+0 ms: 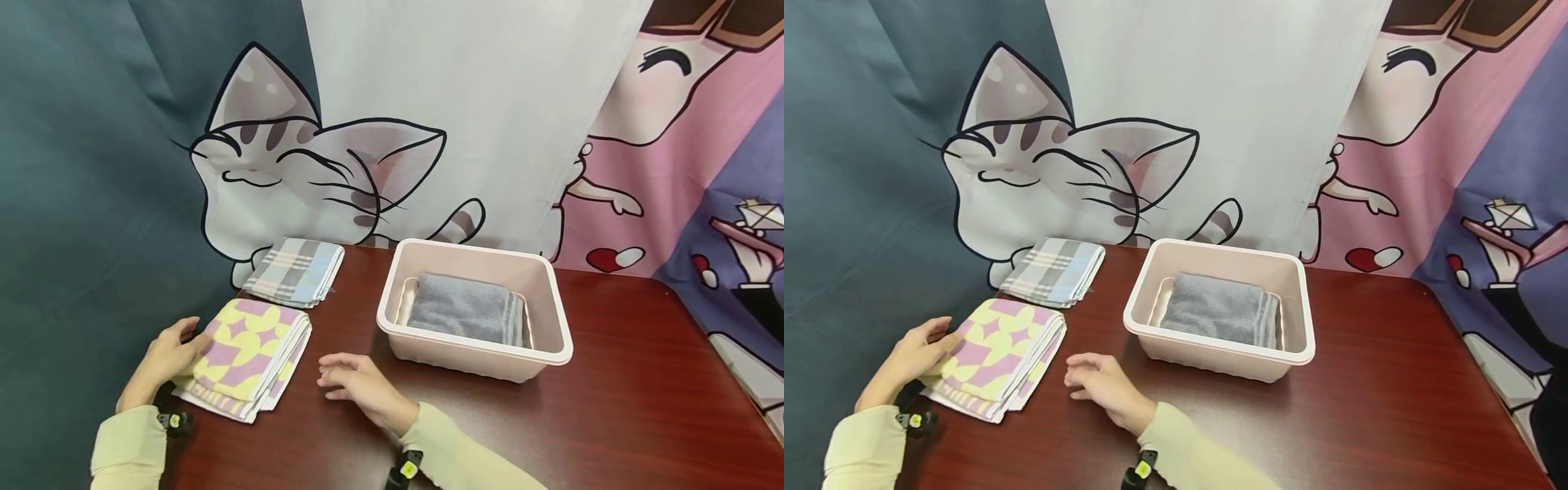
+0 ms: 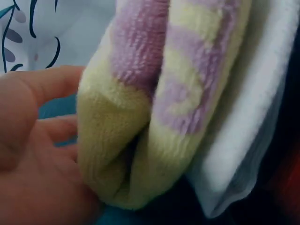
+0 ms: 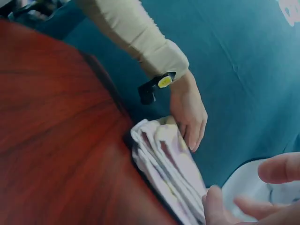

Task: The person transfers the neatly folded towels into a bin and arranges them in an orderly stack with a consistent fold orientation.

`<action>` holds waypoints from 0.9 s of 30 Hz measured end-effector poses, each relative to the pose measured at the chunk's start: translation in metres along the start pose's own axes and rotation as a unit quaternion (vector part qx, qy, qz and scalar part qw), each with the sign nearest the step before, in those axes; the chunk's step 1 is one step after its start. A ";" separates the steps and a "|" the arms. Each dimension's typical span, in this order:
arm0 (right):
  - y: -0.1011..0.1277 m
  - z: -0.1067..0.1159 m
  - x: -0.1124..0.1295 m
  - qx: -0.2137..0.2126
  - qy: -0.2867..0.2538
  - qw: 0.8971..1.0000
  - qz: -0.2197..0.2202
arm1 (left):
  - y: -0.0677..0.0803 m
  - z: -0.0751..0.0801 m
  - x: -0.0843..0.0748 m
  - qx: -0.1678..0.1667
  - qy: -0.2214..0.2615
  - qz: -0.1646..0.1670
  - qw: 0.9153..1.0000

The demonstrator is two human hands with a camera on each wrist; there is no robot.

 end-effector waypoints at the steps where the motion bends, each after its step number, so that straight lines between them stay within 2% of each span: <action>1: -0.005 -0.002 -0.003 -0.006 -0.011 1.000 -0.008 | -0.001 -0.003 0.002 0.017 -0.001 0.003 1.000; 4: -0.019 -0.004 -0.015 -0.021 -0.035 0.998 -0.040 | -0.004 -0.011 0.003 0.052 -0.020 -0.002 0.998; 8: -0.036 -0.003 -0.029 -0.050 -0.056 0.995 -0.070 | -0.005 -0.018 0.003 0.065 -0.024 -0.010 0.998; 12: -0.050 -0.007 -0.035 -0.060 -0.076 0.992 -0.077 | -0.004 -0.020 0.005 0.073 0.001 0.000 0.997; 15: -0.056 -0.012 -0.037 -0.053 -0.091 0.991 -0.083 | -0.001 -0.025 0.008 0.095 0.037 0.028 0.994; 18: -0.061 -0.016 -0.038 -0.045 -0.108 0.989 -0.092 | 0.001 -0.031 0.010 0.120 0.097 0.065 0.986; 20: -0.064 -0.018 -0.039 -0.039 -0.117 0.987 -0.099 | 0.003 -0.037 0.010 0.133 0.154 0.087 0.975; 23: -0.068 -0.017 -0.038 -0.039 -0.122 0.986 -0.105 | 0.006 -0.046 0.007 0.144 0.220 0.085 0.961; 27: -0.072 -0.012 -0.038 -0.035 -0.110 0.987 -0.111 | 0.010 -0.051 0.002 0.146 0.244 0.072 0.956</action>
Point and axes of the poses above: each hand's wrist, its own y-axis away from the middle knuckle, its own z-axis out of the back of the hand, x = y × z, the point moved 6 cm from there along -y, towards the middle knuckle, and after that the axes turned 8 degrees about -z, right-handed, at the moved point
